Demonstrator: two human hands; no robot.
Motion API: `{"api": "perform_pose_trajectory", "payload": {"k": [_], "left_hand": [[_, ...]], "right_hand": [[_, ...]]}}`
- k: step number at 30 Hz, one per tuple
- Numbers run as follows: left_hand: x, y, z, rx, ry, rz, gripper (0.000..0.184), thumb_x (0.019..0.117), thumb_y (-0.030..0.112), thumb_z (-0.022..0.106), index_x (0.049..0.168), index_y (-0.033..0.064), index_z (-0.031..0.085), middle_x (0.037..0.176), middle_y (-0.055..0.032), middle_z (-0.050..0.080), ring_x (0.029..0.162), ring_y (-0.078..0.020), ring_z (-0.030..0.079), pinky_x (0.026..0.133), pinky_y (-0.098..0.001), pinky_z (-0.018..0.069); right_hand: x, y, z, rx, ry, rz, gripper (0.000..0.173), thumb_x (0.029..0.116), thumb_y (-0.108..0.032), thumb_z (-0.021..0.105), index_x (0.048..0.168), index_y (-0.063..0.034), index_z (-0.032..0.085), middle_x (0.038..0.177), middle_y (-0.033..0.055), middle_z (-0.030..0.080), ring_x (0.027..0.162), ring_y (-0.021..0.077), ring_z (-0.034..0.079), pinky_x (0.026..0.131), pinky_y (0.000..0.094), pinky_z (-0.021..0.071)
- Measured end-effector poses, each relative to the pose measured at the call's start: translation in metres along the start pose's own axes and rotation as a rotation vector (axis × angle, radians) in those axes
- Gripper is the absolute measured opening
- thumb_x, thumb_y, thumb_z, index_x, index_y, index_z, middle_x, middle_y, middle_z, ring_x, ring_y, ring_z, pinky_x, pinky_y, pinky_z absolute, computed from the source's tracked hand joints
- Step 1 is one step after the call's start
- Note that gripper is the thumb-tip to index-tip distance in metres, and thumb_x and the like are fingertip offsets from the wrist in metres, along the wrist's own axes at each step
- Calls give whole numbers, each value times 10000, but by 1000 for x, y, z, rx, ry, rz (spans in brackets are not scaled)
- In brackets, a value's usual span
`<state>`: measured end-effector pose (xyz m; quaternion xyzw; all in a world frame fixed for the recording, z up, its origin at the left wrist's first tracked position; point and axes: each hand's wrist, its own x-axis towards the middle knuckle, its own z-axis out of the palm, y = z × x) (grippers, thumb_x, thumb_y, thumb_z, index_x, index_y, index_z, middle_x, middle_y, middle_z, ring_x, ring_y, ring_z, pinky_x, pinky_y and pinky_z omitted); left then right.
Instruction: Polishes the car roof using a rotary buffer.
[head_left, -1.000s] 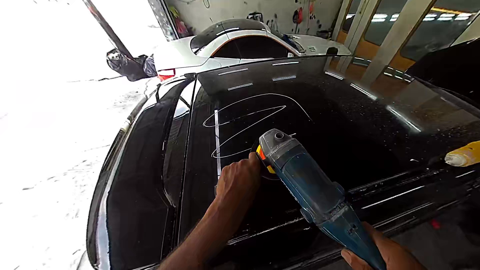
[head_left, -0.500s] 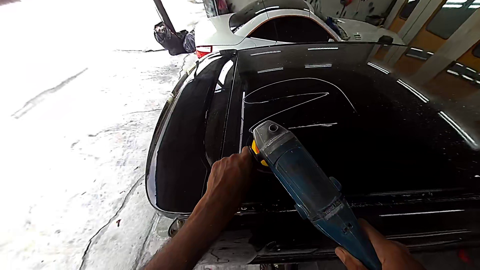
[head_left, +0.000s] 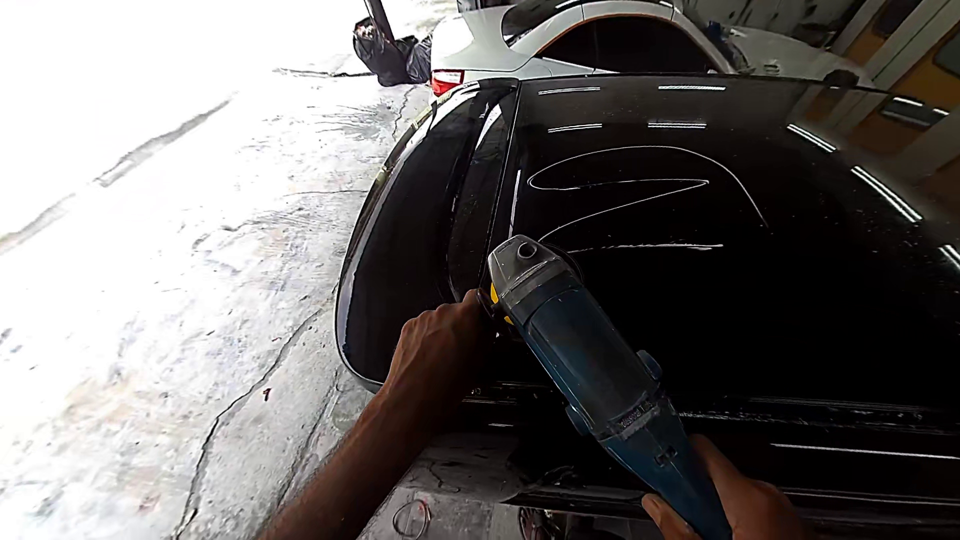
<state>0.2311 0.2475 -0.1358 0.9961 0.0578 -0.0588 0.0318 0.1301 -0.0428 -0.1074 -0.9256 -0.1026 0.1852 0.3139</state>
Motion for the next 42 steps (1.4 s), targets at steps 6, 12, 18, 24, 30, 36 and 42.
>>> {"api": "perform_pose_trajectory", "payload": {"k": [6,12,18,24,30,36,42], "left_hand": [[-6,-25,13,5,53,-17,231,981,376,662,983,153,605,681,-50,631,667,-286,680,574,-491,519],[-4,-34,16,-7,46,-49,249,980,387,676,995,147,611,686,-51,639,667,-289,684,577,-496,527],[13,-32,6,-41,2,-59,208,998,357,645,992,152,615,731,-65,656,714,-300,694,608,-503,534],[35,-26,-10,-92,-15,-25,176,1006,314,648,1003,140,626,765,-89,665,753,-330,695,643,-531,536],[78,-37,40,-68,429,150,230,946,376,607,843,170,611,623,-39,577,558,-273,615,463,-488,468],[89,-9,-24,-97,-12,7,231,1032,311,581,934,105,621,806,-137,669,814,-374,697,663,-567,519],[127,-15,-27,-91,27,46,291,1033,354,582,906,97,631,808,-147,671,809,-378,692,668,-590,514]], "right_hand": [[9,-9,6,-9,-45,-34,529,988,-407,653,1236,52,568,845,148,701,753,263,713,674,453,591],[17,-14,5,-40,-56,-54,547,987,-418,650,1235,63,568,849,160,699,753,274,711,672,458,589],[32,-16,-1,-59,-47,-60,542,985,-418,651,1253,45,568,856,136,698,758,243,709,677,427,591],[52,-16,-11,-41,-23,-61,522,984,-419,648,1261,17,574,844,90,686,723,183,688,645,376,583],[72,-10,-26,-18,-7,-39,485,979,-479,634,1212,-56,586,809,28,661,622,123,661,552,326,581],[92,-6,-31,25,31,-11,463,961,-548,606,1171,-136,583,728,-35,621,518,77,618,459,284,556],[127,-7,-37,77,55,11,384,936,-578,614,1095,-229,596,626,-50,611,412,88,585,382,284,541]]}}
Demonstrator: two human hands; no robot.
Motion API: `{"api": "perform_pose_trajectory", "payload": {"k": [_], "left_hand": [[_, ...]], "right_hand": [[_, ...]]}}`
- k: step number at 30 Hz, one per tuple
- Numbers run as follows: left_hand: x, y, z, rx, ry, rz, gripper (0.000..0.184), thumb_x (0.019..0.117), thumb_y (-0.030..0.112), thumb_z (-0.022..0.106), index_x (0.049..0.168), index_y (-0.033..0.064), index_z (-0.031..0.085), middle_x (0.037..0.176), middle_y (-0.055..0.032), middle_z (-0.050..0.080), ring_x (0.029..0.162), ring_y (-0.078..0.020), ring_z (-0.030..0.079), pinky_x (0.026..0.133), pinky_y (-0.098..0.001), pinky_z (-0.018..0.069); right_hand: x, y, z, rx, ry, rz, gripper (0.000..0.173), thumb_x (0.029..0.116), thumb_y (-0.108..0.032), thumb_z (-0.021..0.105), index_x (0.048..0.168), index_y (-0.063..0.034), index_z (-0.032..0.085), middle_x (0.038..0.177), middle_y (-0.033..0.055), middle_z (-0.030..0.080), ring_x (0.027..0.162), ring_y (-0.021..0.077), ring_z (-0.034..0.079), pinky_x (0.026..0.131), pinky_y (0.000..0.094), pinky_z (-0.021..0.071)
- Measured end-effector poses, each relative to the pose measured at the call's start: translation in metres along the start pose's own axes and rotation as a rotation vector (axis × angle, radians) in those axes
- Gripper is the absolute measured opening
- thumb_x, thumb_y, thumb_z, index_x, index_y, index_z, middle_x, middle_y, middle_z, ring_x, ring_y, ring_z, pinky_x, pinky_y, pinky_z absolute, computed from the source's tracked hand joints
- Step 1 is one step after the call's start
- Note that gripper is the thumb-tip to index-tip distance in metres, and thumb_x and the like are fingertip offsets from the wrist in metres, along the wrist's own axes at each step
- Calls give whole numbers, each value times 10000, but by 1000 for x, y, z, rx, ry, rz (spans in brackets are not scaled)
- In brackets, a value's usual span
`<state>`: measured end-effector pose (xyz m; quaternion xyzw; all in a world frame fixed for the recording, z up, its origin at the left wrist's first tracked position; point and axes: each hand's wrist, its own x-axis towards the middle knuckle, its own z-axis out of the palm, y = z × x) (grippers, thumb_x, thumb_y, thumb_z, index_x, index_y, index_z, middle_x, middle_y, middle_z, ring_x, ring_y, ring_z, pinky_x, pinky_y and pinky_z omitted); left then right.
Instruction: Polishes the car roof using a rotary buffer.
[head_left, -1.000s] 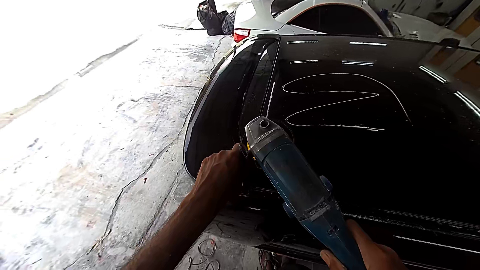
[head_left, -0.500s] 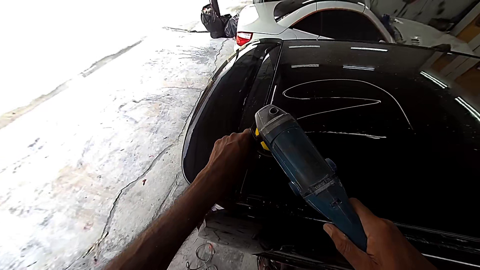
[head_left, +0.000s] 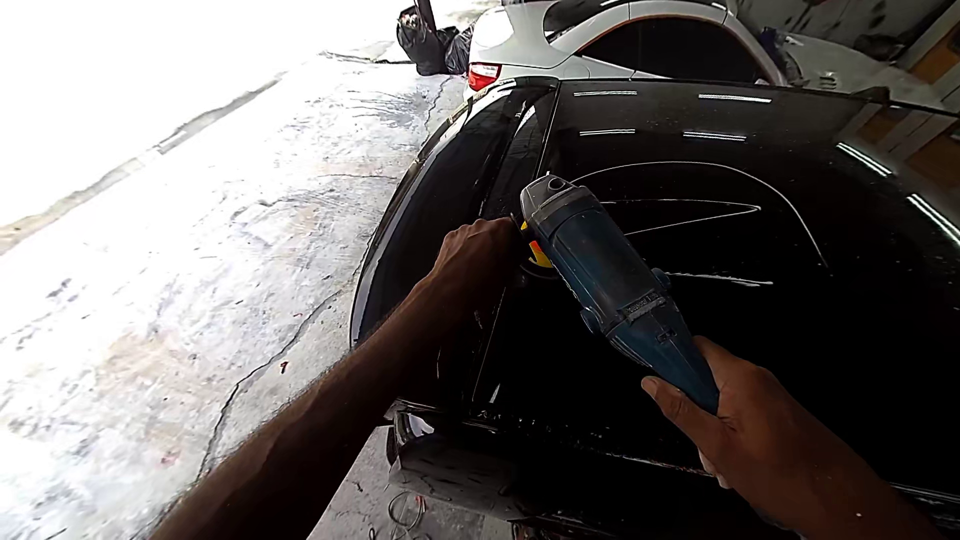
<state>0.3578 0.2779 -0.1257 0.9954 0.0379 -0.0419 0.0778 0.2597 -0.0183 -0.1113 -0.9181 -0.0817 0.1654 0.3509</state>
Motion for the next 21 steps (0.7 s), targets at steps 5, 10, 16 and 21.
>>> {"api": "perform_pose_trajectory", "payload": {"k": [5,10,16,21], "left_hand": [[36,0,-4,-6,-2,33,294,1028,363,609,919,93,649,862,-149,685,856,-380,693,708,-600,525],[72,9,-9,-33,4,72,274,1007,359,649,982,88,676,937,-167,707,922,-390,700,762,-631,529],[106,18,-12,-45,30,115,270,991,345,670,980,76,689,958,-178,711,939,-406,698,782,-653,529],[120,20,-17,-34,17,129,247,981,340,686,1007,96,707,991,-167,718,965,-399,696,808,-660,526]], "right_hand": [[27,-8,-11,19,-4,39,360,970,-540,639,1111,-212,594,614,2,615,415,134,602,398,308,560],[48,-16,-26,32,16,76,319,1002,-459,647,1108,-160,604,607,47,619,407,159,603,389,322,559],[71,-27,-44,46,0,137,337,1023,-415,627,1109,-93,579,616,90,609,426,183,618,407,337,572],[81,-31,-50,49,-1,134,348,1031,-409,610,1087,-68,572,608,97,595,420,192,616,403,339,572]]}}
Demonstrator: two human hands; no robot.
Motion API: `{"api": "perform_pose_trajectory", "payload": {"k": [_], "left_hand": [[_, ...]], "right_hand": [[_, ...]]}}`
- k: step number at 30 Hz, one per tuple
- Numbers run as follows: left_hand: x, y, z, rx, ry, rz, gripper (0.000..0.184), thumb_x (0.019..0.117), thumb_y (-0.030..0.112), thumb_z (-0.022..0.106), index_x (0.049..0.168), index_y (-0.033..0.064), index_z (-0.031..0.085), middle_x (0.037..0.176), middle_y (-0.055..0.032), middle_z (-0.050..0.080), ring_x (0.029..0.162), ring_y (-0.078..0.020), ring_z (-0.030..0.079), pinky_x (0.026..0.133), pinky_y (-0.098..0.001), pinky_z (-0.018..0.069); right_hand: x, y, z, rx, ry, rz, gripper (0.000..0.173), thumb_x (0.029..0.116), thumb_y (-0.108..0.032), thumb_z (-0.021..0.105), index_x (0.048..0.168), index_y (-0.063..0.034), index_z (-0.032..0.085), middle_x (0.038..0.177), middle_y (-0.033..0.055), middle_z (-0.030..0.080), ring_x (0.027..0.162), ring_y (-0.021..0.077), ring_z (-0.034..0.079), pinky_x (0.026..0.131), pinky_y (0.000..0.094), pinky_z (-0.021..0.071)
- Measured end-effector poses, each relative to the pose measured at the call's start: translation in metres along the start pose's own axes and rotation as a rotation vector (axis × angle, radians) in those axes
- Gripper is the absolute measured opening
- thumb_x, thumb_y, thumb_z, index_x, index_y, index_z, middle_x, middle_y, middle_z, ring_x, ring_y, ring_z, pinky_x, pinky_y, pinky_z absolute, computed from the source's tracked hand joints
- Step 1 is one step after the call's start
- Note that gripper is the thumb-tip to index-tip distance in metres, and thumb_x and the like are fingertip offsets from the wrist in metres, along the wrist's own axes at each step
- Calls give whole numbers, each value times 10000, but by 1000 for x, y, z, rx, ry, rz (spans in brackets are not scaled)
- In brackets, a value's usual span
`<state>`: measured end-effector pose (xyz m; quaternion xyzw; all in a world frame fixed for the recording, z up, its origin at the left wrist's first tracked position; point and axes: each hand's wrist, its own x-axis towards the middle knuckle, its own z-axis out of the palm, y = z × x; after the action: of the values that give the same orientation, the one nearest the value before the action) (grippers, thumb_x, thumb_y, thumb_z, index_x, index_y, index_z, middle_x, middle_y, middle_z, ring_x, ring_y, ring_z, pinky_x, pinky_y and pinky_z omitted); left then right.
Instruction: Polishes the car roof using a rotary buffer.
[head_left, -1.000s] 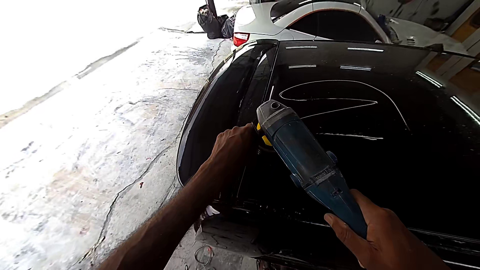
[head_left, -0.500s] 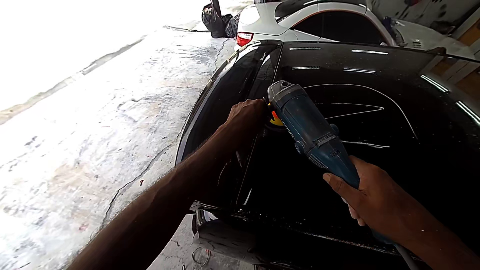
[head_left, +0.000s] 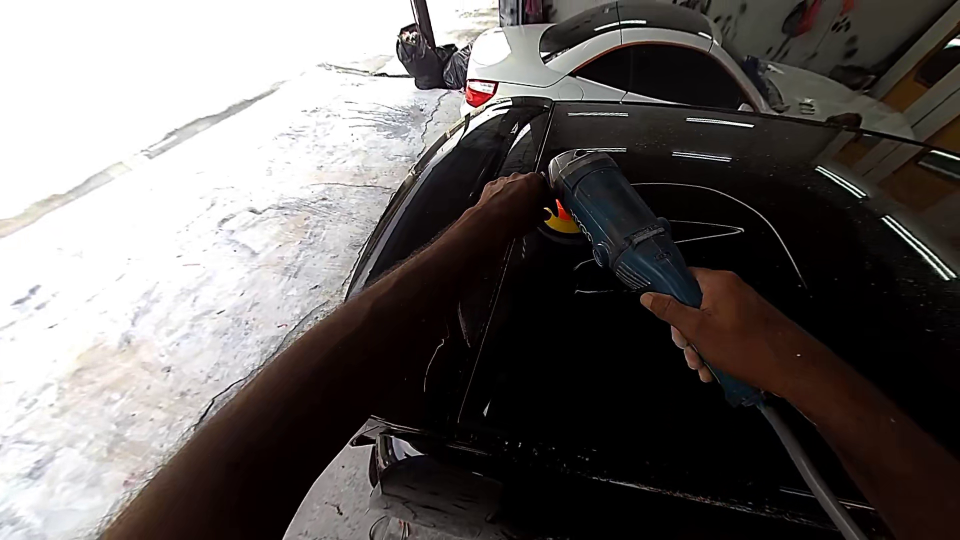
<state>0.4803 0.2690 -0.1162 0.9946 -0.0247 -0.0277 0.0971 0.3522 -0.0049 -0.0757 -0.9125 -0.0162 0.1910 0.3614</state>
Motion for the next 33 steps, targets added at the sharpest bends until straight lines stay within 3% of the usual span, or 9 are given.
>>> {"api": "perform_pose_trajectory", "payload": {"k": [21,28,33], "left_hand": [[-94,-9,10,-30,-45,-127,271,1001,358,651,936,96,682,879,-145,701,868,-368,697,732,-610,533],[-139,-8,18,-81,-40,-178,296,1000,367,651,882,96,652,795,-123,669,790,-344,679,680,-581,520],[-175,-2,24,-82,-42,-235,283,1003,365,644,901,101,655,821,-123,683,826,-344,695,703,-565,532]], "right_hand": [[-51,24,20,-44,-85,-62,322,1003,-444,654,1127,-152,591,613,54,614,417,158,604,407,314,561],[-78,36,28,-93,-128,-84,358,976,-516,647,1123,-195,584,653,20,622,436,142,602,427,312,564],[-98,46,33,-148,-139,-121,413,942,-585,612,1144,-227,580,683,-28,624,453,104,608,430,295,563]]}}
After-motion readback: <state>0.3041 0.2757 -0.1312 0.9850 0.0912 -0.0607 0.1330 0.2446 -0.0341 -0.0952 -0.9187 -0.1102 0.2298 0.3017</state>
